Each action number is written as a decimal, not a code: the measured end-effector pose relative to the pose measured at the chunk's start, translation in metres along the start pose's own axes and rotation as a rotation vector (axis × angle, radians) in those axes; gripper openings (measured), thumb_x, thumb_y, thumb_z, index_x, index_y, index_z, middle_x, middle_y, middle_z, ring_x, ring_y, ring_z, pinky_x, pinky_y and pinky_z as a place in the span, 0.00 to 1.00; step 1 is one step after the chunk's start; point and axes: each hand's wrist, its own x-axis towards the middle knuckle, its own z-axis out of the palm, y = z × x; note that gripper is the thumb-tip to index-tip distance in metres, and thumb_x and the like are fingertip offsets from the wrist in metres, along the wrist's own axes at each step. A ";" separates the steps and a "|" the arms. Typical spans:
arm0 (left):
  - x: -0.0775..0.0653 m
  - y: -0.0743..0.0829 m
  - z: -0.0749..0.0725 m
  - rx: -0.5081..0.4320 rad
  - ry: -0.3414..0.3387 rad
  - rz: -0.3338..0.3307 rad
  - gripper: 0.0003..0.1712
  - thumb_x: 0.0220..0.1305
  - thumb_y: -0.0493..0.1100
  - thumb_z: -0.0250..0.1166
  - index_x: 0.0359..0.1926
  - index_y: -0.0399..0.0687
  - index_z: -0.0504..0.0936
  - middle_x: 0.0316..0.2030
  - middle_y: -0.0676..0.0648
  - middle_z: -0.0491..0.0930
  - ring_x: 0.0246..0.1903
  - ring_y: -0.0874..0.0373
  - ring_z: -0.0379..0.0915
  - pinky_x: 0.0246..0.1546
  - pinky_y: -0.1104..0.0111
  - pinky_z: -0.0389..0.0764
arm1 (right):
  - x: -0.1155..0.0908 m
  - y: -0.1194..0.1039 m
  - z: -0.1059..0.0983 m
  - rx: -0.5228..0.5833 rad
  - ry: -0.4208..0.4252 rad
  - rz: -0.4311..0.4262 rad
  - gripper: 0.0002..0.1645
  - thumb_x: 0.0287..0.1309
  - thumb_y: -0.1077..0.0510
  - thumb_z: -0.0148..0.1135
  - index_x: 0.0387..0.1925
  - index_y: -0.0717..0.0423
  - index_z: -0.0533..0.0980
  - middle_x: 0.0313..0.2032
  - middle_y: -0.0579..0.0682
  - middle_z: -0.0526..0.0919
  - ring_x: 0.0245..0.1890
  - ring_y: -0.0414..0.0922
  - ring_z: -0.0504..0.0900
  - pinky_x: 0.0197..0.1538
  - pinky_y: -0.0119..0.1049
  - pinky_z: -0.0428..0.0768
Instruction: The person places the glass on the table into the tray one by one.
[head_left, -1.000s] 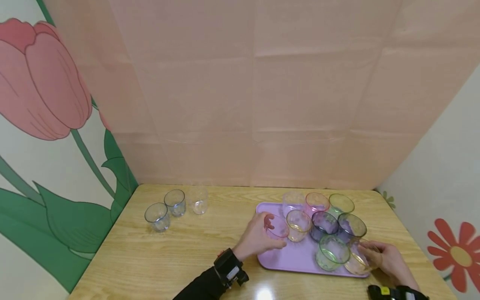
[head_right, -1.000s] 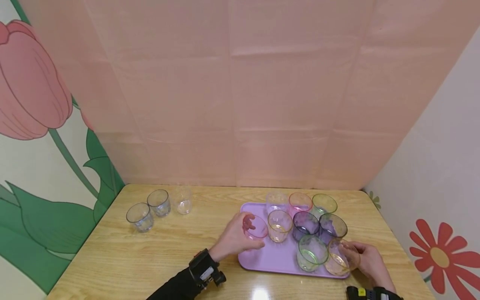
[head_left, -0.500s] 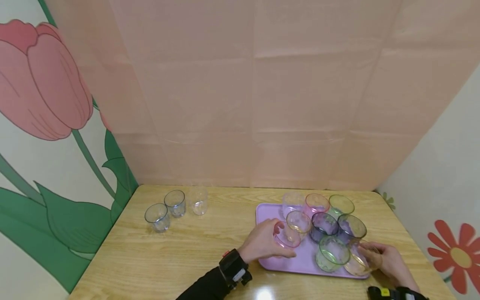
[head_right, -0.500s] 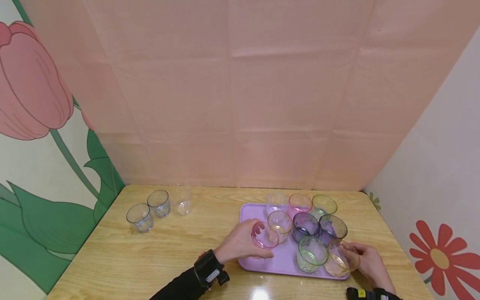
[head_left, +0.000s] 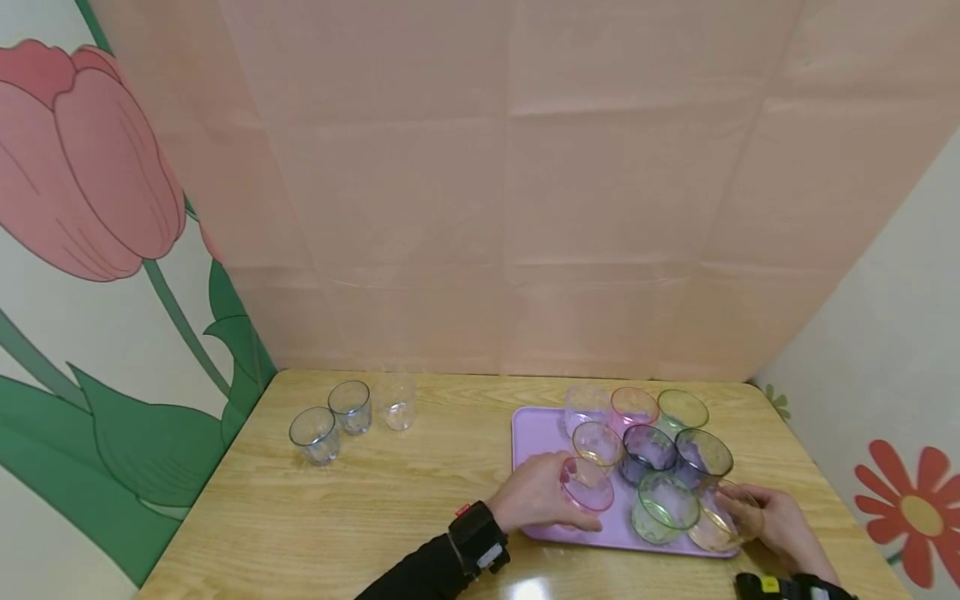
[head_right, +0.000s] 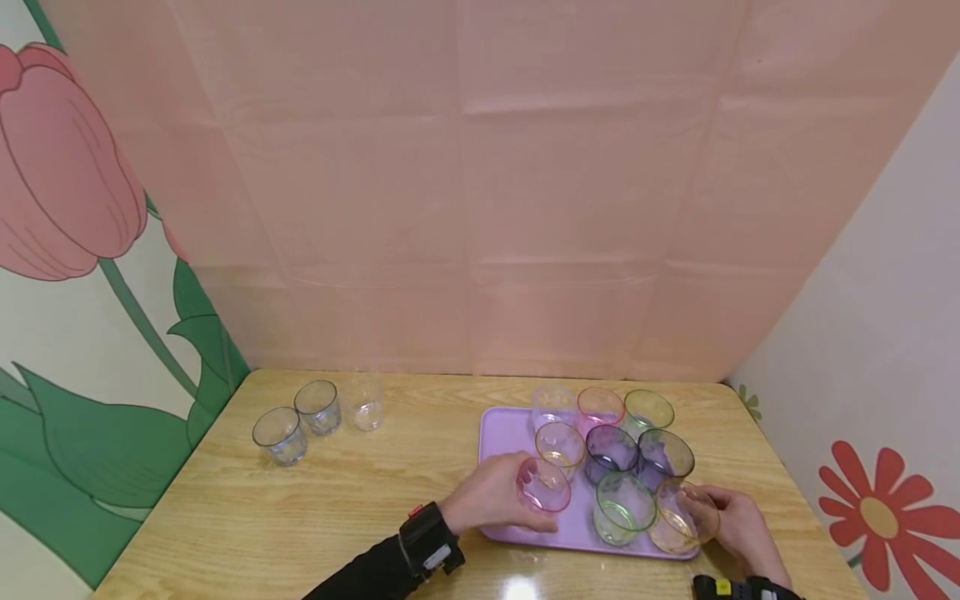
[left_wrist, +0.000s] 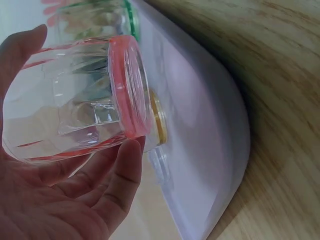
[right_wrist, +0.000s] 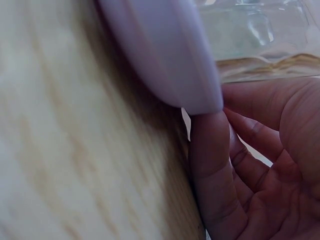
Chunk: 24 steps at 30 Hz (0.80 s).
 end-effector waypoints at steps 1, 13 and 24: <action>0.000 0.000 0.001 0.013 -0.003 0.000 0.39 0.33 0.66 0.80 0.44 0.52 0.79 0.33 0.59 0.80 0.30 0.71 0.70 0.29 0.78 0.71 | 0.000 0.000 0.000 -0.002 0.002 -0.004 0.37 0.58 0.36 0.65 0.50 0.65 0.80 0.42 0.51 0.86 0.36 0.38 0.74 0.35 0.27 0.72; 0.003 0.002 0.016 0.106 0.052 0.040 0.39 0.35 0.68 0.78 0.44 0.50 0.79 0.33 0.58 0.82 0.31 0.71 0.72 0.30 0.81 0.70 | 0.001 -0.002 -0.001 0.015 0.003 0.031 0.40 0.55 0.34 0.66 0.50 0.66 0.80 0.45 0.57 0.85 0.38 0.41 0.75 0.35 0.29 0.73; 0.004 0.004 0.026 0.082 0.077 0.060 0.37 0.34 0.65 0.80 0.44 0.53 0.80 0.34 0.61 0.81 0.32 0.73 0.71 0.32 0.82 0.70 | 0.000 -0.002 0.000 0.018 0.002 0.026 0.38 0.55 0.34 0.66 0.48 0.65 0.81 0.43 0.56 0.85 0.36 0.43 0.75 0.34 0.31 0.73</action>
